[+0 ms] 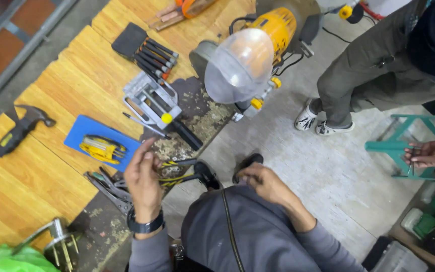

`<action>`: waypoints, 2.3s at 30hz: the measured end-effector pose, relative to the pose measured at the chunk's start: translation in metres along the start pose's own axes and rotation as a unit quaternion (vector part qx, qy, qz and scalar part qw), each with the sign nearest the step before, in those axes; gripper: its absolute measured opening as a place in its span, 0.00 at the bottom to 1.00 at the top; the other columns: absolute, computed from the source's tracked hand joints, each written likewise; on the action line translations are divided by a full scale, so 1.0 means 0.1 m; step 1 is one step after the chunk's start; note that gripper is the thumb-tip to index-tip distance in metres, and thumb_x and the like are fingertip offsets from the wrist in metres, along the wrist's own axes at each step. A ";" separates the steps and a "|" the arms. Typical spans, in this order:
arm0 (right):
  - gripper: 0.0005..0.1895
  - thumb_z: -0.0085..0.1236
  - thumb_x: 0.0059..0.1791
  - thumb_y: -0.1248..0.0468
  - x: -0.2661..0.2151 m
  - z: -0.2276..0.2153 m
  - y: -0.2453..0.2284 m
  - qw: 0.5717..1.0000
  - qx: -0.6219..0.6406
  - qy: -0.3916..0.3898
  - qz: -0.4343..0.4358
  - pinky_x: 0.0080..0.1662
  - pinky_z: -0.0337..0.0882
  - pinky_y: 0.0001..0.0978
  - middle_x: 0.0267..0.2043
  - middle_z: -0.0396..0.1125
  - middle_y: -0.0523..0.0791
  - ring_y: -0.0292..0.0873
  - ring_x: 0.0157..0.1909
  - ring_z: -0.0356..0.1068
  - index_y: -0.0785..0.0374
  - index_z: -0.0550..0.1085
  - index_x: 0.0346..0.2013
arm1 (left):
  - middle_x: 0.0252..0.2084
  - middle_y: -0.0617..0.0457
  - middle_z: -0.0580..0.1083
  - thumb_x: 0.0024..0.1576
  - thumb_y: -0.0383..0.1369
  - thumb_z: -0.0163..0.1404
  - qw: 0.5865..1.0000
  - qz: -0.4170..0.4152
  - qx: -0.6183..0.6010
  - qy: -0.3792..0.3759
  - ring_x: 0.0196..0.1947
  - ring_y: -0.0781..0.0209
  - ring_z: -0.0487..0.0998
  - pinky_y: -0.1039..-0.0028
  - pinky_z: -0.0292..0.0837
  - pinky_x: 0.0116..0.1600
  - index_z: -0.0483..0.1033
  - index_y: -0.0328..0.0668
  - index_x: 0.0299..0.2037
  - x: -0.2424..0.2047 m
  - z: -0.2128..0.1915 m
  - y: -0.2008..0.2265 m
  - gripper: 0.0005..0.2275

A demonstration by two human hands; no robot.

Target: Shaping and sharpening a thin metal wire using pliers and a bench grinder in a workshop.

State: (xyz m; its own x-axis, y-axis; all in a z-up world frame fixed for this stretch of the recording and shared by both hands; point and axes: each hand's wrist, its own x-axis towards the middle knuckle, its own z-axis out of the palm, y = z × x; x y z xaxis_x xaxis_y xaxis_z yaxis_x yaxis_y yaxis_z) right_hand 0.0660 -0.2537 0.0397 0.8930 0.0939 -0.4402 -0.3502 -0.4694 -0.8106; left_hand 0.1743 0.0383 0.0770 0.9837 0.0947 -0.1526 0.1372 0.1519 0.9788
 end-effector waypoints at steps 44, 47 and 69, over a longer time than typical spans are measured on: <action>0.08 0.66 0.51 0.72 1.05 -1.42 -0.44 0.962 0.184 0.034 -0.198 0.30 0.75 0.24 0.26 0.71 0.51 0.36 0.26 0.71 0.72 0.80 0.44 | 0.35 0.55 0.69 0.64 0.33 0.48 0.586 0.321 0.557 0.492 0.31 0.51 0.78 0.66 0.75 0.39 0.78 0.49 0.43 -0.31 -0.54 -1.39 0.06; 0.08 0.66 0.51 0.71 1.06 -1.42 -0.36 0.961 0.191 0.031 -0.197 0.31 0.75 0.24 0.26 0.71 0.50 0.36 0.26 0.70 0.71 0.81 0.44 | 0.34 0.54 0.70 0.63 0.32 0.49 0.591 0.324 0.552 0.490 0.30 0.49 0.78 0.64 0.75 0.38 0.79 0.48 0.43 -0.31 -0.53 -1.38 0.05; 0.06 0.65 0.49 0.71 0.70 -1.48 -0.32 0.979 0.144 -0.016 -0.145 0.32 0.72 0.26 0.26 0.71 0.50 0.37 0.28 0.69 0.68 0.82 0.41 | 0.33 0.56 0.70 0.64 0.35 0.46 0.580 0.327 0.550 0.503 0.29 0.52 0.78 0.65 0.76 0.38 0.79 0.51 0.42 -0.31 -0.50 -1.36 0.07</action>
State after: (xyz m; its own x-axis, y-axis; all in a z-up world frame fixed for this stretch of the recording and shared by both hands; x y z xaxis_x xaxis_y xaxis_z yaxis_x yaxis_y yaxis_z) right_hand 0.1814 -0.3620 0.0924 0.9592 0.2154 -0.1831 -0.1523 -0.1517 -0.9766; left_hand 0.1197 0.0635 -0.0580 0.3771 0.3891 0.8405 0.3084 -0.9085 0.2822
